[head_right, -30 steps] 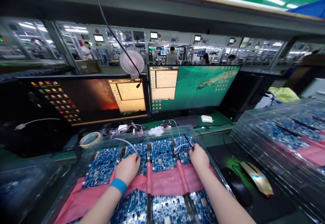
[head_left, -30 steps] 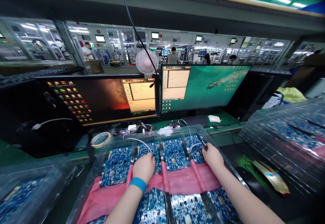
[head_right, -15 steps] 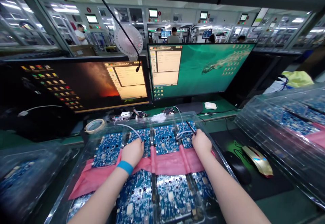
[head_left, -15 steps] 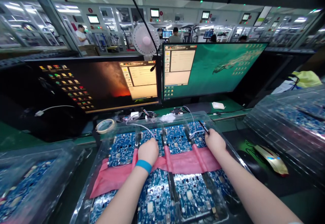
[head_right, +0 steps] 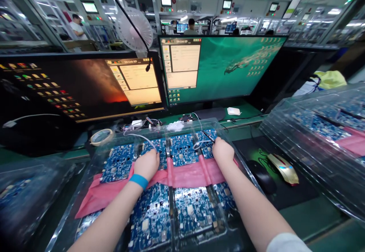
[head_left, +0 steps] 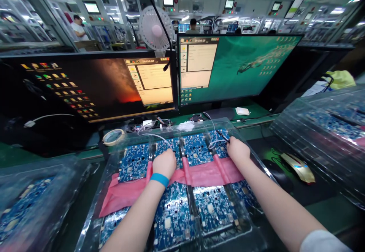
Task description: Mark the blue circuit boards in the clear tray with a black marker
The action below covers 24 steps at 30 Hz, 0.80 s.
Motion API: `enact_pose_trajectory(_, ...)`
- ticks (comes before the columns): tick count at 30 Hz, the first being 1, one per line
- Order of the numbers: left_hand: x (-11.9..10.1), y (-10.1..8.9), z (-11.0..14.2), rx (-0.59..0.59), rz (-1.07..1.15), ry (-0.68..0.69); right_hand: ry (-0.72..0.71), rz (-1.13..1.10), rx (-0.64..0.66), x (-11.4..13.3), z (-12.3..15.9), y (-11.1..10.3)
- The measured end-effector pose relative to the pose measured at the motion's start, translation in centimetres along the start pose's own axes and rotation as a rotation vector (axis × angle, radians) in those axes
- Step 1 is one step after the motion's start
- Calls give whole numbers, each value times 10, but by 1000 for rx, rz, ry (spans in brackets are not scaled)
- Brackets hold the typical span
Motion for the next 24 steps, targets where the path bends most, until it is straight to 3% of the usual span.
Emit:
enact_pose_trajectory(15,0,-10,8,7,127,-58,76,-12,27,-7,-1,-7)
enact_pose_trajectory(20,-15,-23,47,11,220,-22,25,-9,36,-22,9,-25)
enact_pose_trajectory(24,-31,-25,93,60,312,-13,-42,13,77,-53,33,-31)
Point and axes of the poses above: each hand's wrist, its own z-axis away from the middle knuckle, its own y-axis out of the palm, x = y × z, the point moved 3 cm from there along -z, towards the middle knuckle, and after that the axes turned 13 degrees about y, right-handed, at the moved point
